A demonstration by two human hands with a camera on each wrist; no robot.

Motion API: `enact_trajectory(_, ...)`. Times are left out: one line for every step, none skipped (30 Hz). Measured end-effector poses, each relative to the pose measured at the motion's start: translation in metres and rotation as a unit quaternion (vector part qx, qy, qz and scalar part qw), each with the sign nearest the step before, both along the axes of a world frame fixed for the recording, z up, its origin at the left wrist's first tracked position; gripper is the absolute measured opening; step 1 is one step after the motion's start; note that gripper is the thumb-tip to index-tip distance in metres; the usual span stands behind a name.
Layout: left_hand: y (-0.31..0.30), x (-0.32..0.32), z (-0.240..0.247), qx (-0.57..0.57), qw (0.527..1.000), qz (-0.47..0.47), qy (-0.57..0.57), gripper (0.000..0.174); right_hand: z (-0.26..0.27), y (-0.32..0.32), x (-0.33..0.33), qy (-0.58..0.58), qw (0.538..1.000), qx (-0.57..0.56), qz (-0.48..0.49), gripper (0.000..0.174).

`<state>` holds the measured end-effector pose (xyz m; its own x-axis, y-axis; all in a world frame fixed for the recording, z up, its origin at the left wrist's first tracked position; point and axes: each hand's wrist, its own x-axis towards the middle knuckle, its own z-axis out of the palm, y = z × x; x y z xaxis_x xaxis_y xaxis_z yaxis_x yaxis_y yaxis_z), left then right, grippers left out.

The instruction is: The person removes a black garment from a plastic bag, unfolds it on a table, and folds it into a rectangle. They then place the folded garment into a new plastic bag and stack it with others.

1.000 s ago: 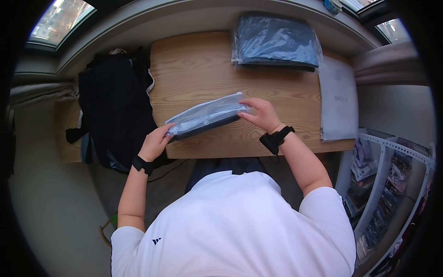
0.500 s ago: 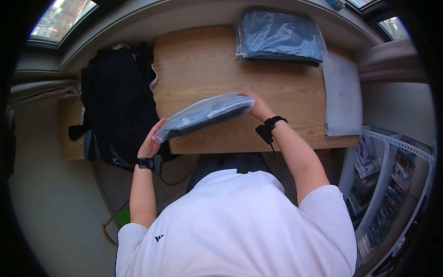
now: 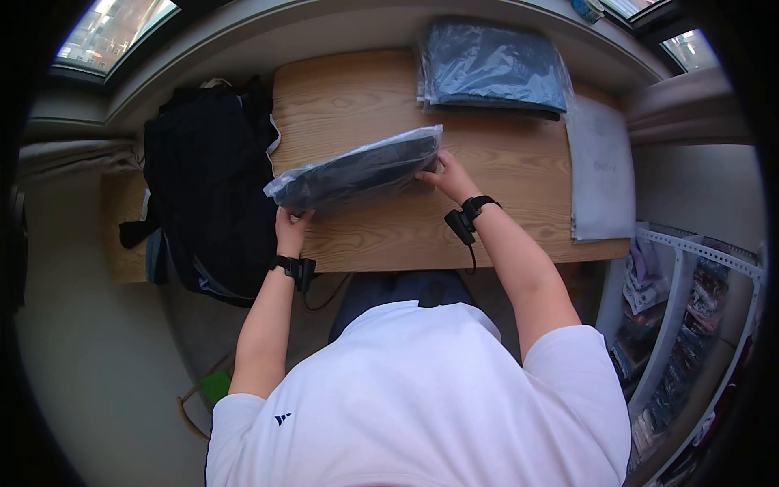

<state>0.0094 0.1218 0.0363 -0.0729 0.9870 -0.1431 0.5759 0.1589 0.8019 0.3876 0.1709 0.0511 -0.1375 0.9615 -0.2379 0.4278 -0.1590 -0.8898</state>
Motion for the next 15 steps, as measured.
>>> enact_trajectory(-0.003,0.015,0.022,0.012,0.995,0.042,-0.088,0.042,0.0,-0.001,0.001,0.023,0.999,0.005,-0.025,0.042)
enact_trajectory(-0.004,0.016,0.017,0.013,0.995,0.044,-0.089,0.042,-0.001,-0.002,0.002,0.023,0.999,0.006,-0.022,0.042)
enact_trajectory(-0.005,0.016,0.008,-0.072,0.989,0.049,-0.117,0.042,-0.008,-0.004,0.006,0.061,0.994,-0.06,-0.07,0.044)
enact_trajectory(-0.008,0.016,-0.005,-0.157,0.976,0.053,-0.144,0.044,-0.007,-0.007,0.007,0.098,0.98,-0.126,-0.118,0.048)
enact_trajectory(-0.013,0.022,-0.021,-0.194,0.952,0.066,-0.227,0.048,-0.005,-0.009,0.012,0.033,0.972,-0.2,-0.12,0.054)
enact_trajectory(-0.019,0.026,-0.034,-0.195,0.952,0.065,-0.227,0.048,-0.007,-0.018,0.011,0.032,0.972,-0.201,-0.121,0.054)
enact_trajectory(-0.025,0.03,-0.043,-0.227,0.936,0.083,-0.254,0.049,-0.014,-0.028,0.012,0.098,0.944,-0.279,-0.147,0.057)
enact_trajectory(-0.031,0.032,-0.051,-0.259,0.919,0.101,-0.28,0.05,-0.022,-0.037,0.012,0.163,0.905,-0.354,-0.17,0.06)
enact_trajectory(-0.036,0.032,-0.053,-0.259,0.915,0.079,-0.299,0.053,-0.033,-0.042,0.018,0.169,0.898,-0.371,-0.166,0.057)
enact_trajectory(-0.04,0.031,-0.049,-0.261,0.915,0.077,-0.299,0.053,-0.033,-0.048,0.024,0.169,0.897,-0.372,-0.168,0.057)
enact_trajectory(-0.045,0.027,-0.044,-0.266,0.906,0.042,-0.325,0.053,-0.034,-0.058,0.029,0.176,0.927,-0.315,-0.099,0.058)
enact_trajectory(-0.05,0.023,-0.039,-0.271,0.897,0.008,-0.35,0.054,-0.032,-0.066,0.028,0.183,0.949,-0.256,-0.03,0.06)
enact_trajectory(-0.052,0.021,-0.035,-0.275,0.893,0.027,-0.355,0.058,-0.029,-0.071,0.029,0.194,0.942,-0.271,-0.048,0.066)
enact_trajectory(-0.054,0.02,-0.03,-0.275,0.894,0.023,-0.353,0.058,-0.026,-0.075,0.029,0.195,0.942,-0.269,-0.051,0.066)
enact_trajectory(-0.055,0.02,-0.022,-0.261,0.908,0.027,-0.326,0.056,-0.018,-0.078,0.028,0.172,0.945,-0.275,-0.037,0.065)
